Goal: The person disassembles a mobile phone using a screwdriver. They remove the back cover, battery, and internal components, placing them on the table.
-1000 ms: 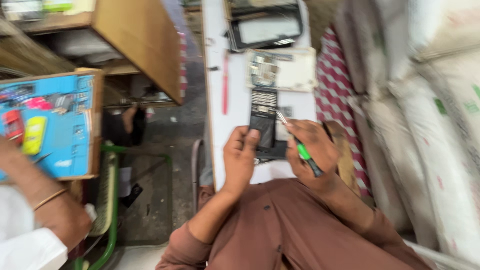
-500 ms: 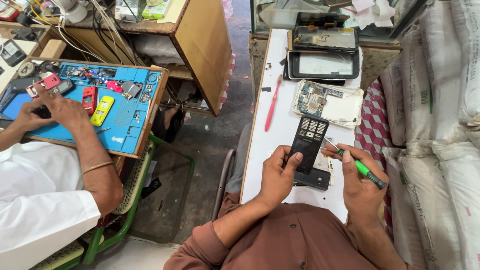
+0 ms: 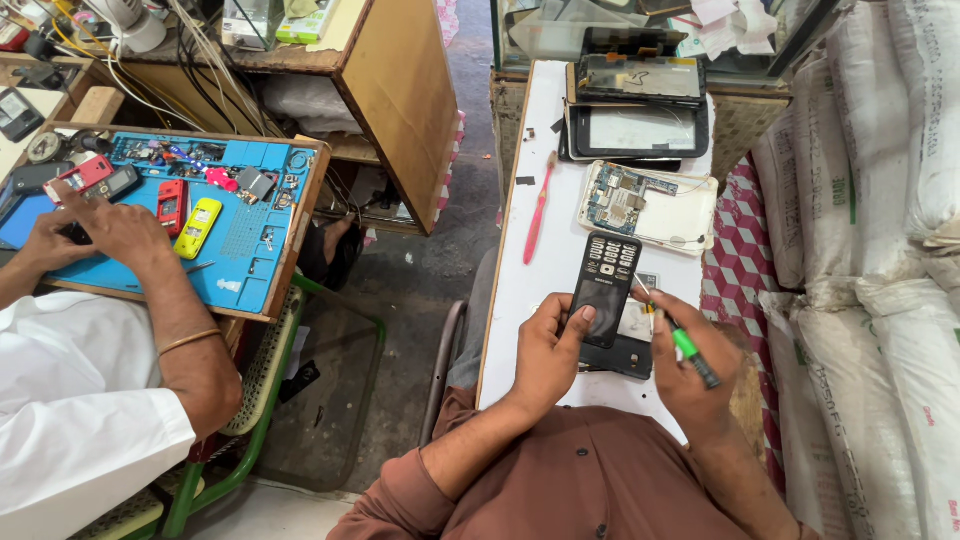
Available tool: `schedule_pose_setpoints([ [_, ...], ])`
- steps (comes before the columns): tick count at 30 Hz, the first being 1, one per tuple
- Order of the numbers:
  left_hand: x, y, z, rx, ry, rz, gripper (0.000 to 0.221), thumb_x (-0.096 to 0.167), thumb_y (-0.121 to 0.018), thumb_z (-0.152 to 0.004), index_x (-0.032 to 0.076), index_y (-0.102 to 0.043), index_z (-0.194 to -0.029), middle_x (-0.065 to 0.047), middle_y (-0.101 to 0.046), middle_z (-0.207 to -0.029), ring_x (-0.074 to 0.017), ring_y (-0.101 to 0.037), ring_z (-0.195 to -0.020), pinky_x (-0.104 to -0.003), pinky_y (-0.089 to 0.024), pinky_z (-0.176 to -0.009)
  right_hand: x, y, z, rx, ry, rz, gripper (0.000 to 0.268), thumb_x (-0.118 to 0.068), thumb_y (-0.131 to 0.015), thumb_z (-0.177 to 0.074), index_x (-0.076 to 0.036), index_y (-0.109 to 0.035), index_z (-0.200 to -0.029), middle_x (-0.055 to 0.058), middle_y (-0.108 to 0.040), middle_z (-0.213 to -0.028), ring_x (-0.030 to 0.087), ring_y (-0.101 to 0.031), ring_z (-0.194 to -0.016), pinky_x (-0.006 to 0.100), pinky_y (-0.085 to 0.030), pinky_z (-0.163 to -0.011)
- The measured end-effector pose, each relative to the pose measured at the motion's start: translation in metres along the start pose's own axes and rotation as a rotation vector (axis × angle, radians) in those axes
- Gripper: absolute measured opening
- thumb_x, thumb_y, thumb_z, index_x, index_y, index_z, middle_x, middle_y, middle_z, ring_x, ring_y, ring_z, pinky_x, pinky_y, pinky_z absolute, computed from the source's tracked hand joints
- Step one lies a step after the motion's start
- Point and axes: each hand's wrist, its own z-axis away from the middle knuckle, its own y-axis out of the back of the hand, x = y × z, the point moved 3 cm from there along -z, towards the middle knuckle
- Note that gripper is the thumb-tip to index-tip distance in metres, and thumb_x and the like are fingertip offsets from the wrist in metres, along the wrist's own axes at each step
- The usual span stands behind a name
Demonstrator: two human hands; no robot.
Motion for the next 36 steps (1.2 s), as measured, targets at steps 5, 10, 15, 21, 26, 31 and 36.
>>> schedule_pose_setpoints([
  [5, 0.001, -0.007, 0.013, -0.115, -0.125, -0.038, 0.024, 0.025, -0.068, -0.102, 0.001, -0.068, -0.105, 0.001, -0.062, -0.074, -0.0044, -0.053, -0.067, -0.022, -0.046, -0.060, 0.028, -0.008, 0.002, 0.180, -0.591, -0.629, 0.027, -0.016, -0.060, -0.106, 0.001, -0.066, -0.126, 0.010, -0.075, -0.108, 0.014, -0.070, -0.096, 0.027, -0.054, -0.083],
  [10, -0.013, -0.009, -0.002, -0.055, 0.026, 0.029, 0.020, 0.023, -0.064, -0.101, 0.005, -0.069, -0.106, 0.003, -0.063, -0.076, -0.0033, -0.049, -0.062, -0.021, -0.042, -0.054, 0.030, 0.003, 0.008, 0.069, -0.727, -0.076, 0.033, -0.024, -0.053, -0.109, 0.001, -0.066, -0.125, 0.014, -0.076, -0.106, 0.021, -0.073, -0.095, 0.033, -0.055, -0.087],
  [15, -0.041, -0.005, -0.028, -0.081, 0.199, 0.122, 0.018, 0.020, -0.065, -0.102, 0.003, -0.066, -0.097, 0.002, -0.063, -0.076, -0.0038, -0.050, -0.059, -0.021, -0.044, -0.053, 0.069, -0.014, 0.000, 0.200, -0.448, -0.640, 0.029, -0.016, -0.055, -0.112, 0.007, -0.059, -0.129, 0.017, -0.073, -0.120, 0.025, -0.071, -0.113, 0.040, -0.059, -0.102],
  [21, -0.057, -0.001, -0.035, -0.083, 0.266, 0.222, 0.020, 0.019, -0.063, -0.105, 0.001, -0.064, -0.096, 0.000, -0.064, -0.077, -0.0045, -0.051, -0.063, -0.022, -0.046, -0.059, 0.079, -0.024, 0.013, 0.085, -0.259, -0.467, 0.034, -0.022, -0.050, -0.116, 0.004, -0.053, -0.137, 0.019, -0.069, -0.131, 0.025, -0.069, -0.124, 0.039, -0.057, -0.111],
  [26, -0.046, 0.007, -0.036, -0.075, 0.138, 0.192, 0.018, 0.019, -0.062, -0.106, 0.002, -0.064, -0.101, 0.000, -0.068, -0.084, -0.0041, -0.059, -0.072, -0.021, -0.050, -0.065, 0.071, -0.019, 0.013, 0.036, -0.201, -0.400, 0.028, -0.022, -0.046, -0.118, 0.002, -0.052, -0.132, 0.018, -0.071, -0.127, 0.024, -0.072, -0.119, 0.037, -0.060, -0.107],
  [31, -0.015, 0.025, -0.025, 0.001, -0.288, -0.249, 0.014, 0.012, -0.073, -0.101, 0.000, -0.067, -0.105, -0.006, -0.070, -0.092, -0.0128, -0.064, -0.079, -0.026, -0.053, -0.070, 0.070, -0.010, 0.021, 0.020, -0.319, -0.484, 0.027, -0.020, -0.052, -0.117, 0.003, -0.054, -0.131, 0.022, -0.071, -0.124, 0.028, -0.073, -0.115, 0.041, -0.061, -0.104],
  [36, 0.013, 0.031, -0.011, -0.023, -0.808, -0.563, 0.019, -0.004, -0.079, -0.087, 0.001, -0.069, -0.103, -0.010, -0.072, -0.105, -0.0268, -0.069, -0.101, -0.038, -0.057, -0.085, 0.068, -0.006, 0.026, -0.050, -0.635, -0.986, 0.035, -0.024, -0.054, -0.108, 0.002, -0.056, -0.132, 0.023, -0.071, -0.127, 0.033, -0.074, -0.113, 0.044, -0.065, -0.092],
])
